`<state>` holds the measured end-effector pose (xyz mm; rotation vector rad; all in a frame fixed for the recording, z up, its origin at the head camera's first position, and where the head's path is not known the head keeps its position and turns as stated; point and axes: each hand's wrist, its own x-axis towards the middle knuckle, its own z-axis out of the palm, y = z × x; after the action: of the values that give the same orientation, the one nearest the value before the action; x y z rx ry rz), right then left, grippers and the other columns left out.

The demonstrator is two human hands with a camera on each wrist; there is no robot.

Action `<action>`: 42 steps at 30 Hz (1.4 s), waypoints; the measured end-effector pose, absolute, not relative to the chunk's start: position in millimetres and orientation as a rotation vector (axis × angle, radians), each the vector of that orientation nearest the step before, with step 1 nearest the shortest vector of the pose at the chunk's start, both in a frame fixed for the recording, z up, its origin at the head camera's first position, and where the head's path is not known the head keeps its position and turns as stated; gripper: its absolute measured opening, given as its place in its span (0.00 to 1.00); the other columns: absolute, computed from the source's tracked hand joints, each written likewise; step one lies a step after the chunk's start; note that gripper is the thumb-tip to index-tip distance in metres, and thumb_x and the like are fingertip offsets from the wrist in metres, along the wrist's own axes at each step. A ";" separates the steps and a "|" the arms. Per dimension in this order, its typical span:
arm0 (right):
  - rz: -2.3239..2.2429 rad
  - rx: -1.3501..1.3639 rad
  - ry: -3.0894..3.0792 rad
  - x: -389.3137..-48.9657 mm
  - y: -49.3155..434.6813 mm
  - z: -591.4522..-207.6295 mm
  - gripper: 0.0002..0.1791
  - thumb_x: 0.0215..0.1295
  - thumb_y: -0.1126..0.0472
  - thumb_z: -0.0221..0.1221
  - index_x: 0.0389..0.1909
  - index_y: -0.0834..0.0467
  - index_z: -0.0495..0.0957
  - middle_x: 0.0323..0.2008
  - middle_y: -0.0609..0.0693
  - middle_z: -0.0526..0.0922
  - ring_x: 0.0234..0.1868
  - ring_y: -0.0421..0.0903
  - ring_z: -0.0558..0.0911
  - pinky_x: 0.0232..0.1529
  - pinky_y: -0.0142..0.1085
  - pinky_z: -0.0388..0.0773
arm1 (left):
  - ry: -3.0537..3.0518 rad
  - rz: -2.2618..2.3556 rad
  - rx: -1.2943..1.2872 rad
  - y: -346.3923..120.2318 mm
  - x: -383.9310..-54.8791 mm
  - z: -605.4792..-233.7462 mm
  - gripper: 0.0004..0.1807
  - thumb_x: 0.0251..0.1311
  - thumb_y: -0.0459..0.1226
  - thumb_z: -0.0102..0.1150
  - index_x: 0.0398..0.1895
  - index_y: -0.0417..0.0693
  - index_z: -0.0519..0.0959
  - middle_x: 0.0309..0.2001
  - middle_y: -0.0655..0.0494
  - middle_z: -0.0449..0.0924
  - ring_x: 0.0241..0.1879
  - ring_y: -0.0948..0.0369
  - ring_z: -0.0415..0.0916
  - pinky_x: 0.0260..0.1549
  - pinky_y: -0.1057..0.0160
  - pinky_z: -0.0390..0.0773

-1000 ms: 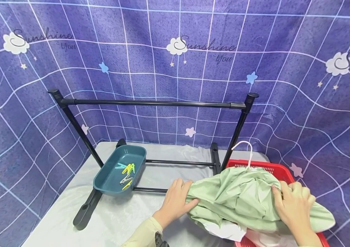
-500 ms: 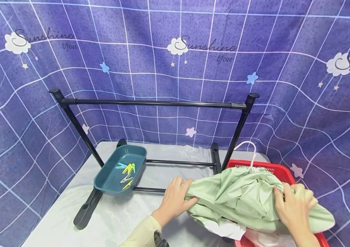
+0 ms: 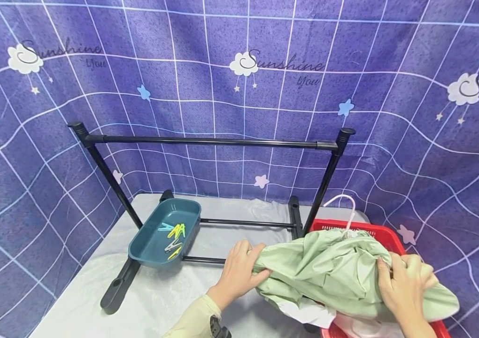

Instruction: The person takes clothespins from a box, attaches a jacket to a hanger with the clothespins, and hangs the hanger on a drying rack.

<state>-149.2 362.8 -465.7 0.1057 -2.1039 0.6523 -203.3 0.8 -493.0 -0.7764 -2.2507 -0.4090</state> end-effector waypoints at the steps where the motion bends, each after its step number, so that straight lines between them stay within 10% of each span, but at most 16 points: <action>1: 0.658 0.115 -2.096 -149.1 362.8 -465.7 0.17 0.63 0.56 0.54 0.32 0.70 0.72 0.32 0.69 0.65 0.39 0.78 0.58 0.42 0.69 0.43 | -2.246 -0.412 -0.779 0.7 -203.5 -492.9 0.30 0.47 0.57 0.69 0.52 0.55 0.76 0.33 0.59 0.63 0.31 0.63 0.59 0.30 0.66 0.63; 21: 0.688 0.140 -1.951 -153.3 363.0 -470.5 0.28 0.65 0.45 0.52 0.29 0.71 0.70 0.31 0.69 0.64 0.41 0.79 0.56 0.42 0.69 0.40 | -2.199 -0.419 -0.791 -1.7 -202.9 -486.9 0.32 0.45 0.56 0.70 0.52 0.53 0.76 0.32 0.58 0.63 0.30 0.61 0.59 0.31 0.64 0.64; 42: 0.668 0.158 -1.988 -150.6 362.6 -467.9 0.18 0.58 0.56 0.53 0.29 0.71 0.70 0.30 0.66 0.64 0.36 0.71 0.60 0.39 0.50 0.48 | -2.259 -0.422 -0.816 -8.9 -204.0 -486.4 0.33 0.48 0.57 0.68 0.57 0.54 0.75 0.35 0.58 0.66 0.32 0.62 0.62 0.32 0.66 0.65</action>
<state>-150.6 362.6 -467.9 0.1576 -1.9877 0.6684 -204.0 -8.9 -486.4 -0.8159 -2.2592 -0.4219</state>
